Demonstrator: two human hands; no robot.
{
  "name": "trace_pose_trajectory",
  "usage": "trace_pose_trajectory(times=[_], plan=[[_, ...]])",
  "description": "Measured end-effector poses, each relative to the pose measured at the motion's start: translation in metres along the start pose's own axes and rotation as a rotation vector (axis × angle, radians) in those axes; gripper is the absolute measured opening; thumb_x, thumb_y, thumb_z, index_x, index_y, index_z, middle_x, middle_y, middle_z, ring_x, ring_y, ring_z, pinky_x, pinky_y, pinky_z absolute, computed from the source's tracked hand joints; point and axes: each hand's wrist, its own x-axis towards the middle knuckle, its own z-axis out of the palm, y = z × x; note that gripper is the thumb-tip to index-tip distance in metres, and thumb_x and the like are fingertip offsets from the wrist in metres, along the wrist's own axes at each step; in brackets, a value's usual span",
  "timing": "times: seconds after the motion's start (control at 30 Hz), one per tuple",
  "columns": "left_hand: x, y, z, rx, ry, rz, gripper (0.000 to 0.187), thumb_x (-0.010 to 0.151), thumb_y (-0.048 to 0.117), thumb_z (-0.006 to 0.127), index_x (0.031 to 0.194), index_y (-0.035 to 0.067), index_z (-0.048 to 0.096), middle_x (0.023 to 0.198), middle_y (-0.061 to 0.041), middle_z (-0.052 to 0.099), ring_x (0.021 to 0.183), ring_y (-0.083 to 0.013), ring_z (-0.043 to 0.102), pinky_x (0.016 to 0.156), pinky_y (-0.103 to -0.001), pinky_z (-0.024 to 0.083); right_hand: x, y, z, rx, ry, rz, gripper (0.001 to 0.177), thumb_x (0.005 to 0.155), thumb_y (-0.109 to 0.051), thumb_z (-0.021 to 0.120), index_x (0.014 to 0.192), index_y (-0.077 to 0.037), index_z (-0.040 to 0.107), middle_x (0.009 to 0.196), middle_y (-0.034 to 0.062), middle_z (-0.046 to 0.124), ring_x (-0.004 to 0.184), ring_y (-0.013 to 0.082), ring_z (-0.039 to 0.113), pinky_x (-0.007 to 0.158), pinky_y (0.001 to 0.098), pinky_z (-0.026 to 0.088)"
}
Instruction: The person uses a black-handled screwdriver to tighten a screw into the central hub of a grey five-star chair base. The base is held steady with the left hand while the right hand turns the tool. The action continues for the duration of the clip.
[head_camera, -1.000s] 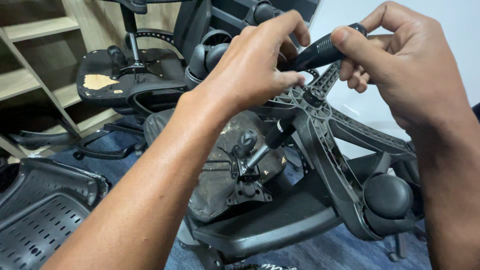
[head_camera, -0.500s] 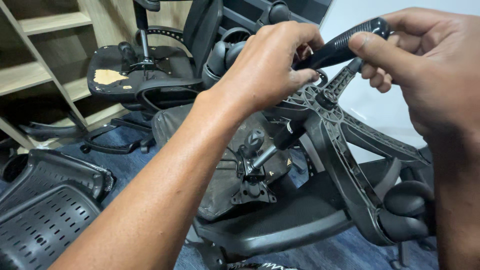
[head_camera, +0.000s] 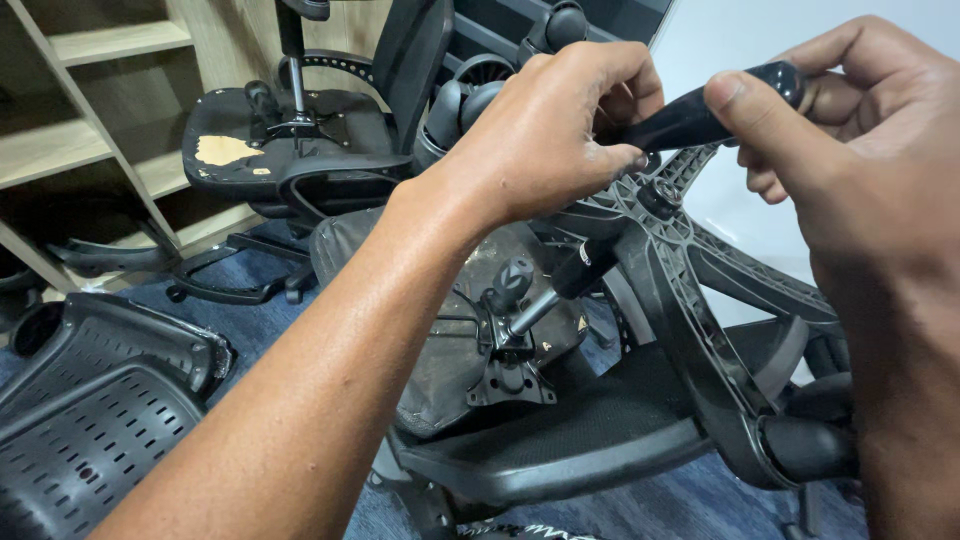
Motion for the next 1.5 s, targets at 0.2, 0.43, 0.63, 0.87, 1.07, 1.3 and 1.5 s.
trace_pose_trajectory(times=[0.2,0.43,0.63,0.87,1.07,1.3,1.5], plan=[[-0.004,0.001,-0.005,-0.040,0.000,-0.036,0.027,0.079,0.009,0.081,0.102,0.006,0.068,0.089,-0.007,0.077,0.087,-0.0194,0.078,0.080,-0.034,0.059,-0.006,-0.010,-0.001,0.070,-0.090,-0.035,0.028,0.096,-0.013,0.069,0.122,-0.005,0.061,0.086,0.0010,0.067,0.068,0.0017,0.059,0.059,0.0156,0.046],[-0.008,0.002,-0.004,-0.047,0.025,-0.049,0.024,0.077,0.007,0.085,0.097,0.007,0.071,0.090,-0.005,0.079,0.087,-0.0162,0.079,0.079,-0.032,0.061,-0.008,-0.008,0.001,0.035,-0.072,-0.071,0.018,0.099,-0.012,0.074,0.108,0.000,0.064,0.084,0.0025,0.066,0.067,0.0032,0.058,0.061,0.0164,0.046],[-0.013,0.002,-0.003,-0.125,0.048,-0.081,0.028,0.081,0.003,0.082,0.102,0.006,0.064,0.094,-0.003,0.078,0.091,-0.0132,0.081,0.083,-0.029,0.061,-0.010,-0.003,0.001,0.121,-0.141,-0.133,0.022,0.098,-0.010,0.071,0.115,-0.001,0.062,0.087,0.0015,0.067,0.066,0.0025,0.059,0.059,0.0162,0.046],[-0.015,0.001,-0.005,-0.106,0.039,-0.047,0.027,0.078,0.002,0.082,0.101,0.003,0.068,0.094,-0.005,0.079,0.090,-0.0155,0.080,0.080,-0.029,0.063,-0.013,0.002,0.001,0.172,-0.162,-0.143,0.025,0.098,-0.006,0.070,0.121,0.001,0.065,0.089,0.0021,0.067,0.068,0.0021,0.058,0.058,0.0151,0.044],[-0.016,0.004,-0.005,-0.039,0.004,-0.134,0.026,0.077,0.007,0.082,0.102,0.007,0.075,0.090,-0.006,0.080,0.087,-0.0158,0.080,0.079,-0.030,0.062,-0.015,0.004,0.004,0.224,-0.115,-0.108,0.020,0.100,-0.006,0.073,0.113,0.003,0.061,0.090,0.0038,0.068,0.067,0.0025,0.059,0.059,0.0153,0.045],[-0.013,0.009,-0.011,0.013,-0.027,-0.092,0.031,0.079,0.006,0.080,0.109,0.008,0.074,0.096,-0.010,0.080,0.094,-0.0204,0.080,0.086,-0.034,0.061,-0.018,0.005,0.003,0.244,-0.131,-0.150,0.021,0.102,-0.010,0.070,0.122,-0.003,0.066,0.083,0.0032,0.066,0.065,0.0016,0.057,0.057,0.0140,0.043],[-0.019,0.014,-0.006,-0.015,0.017,-0.137,0.032,0.078,0.010,0.084,0.100,0.003,0.061,0.092,-0.010,0.079,0.095,-0.0203,0.080,0.080,-0.035,0.059,-0.014,0.007,0.008,0.232,-0.129,-0.192,0.022,0.108,-0.007,0.074,0.113,0.005,0.056,0.088,0.0074,0.068,0.063,0.0044,0.061,0.055,0.0175,0.044]])
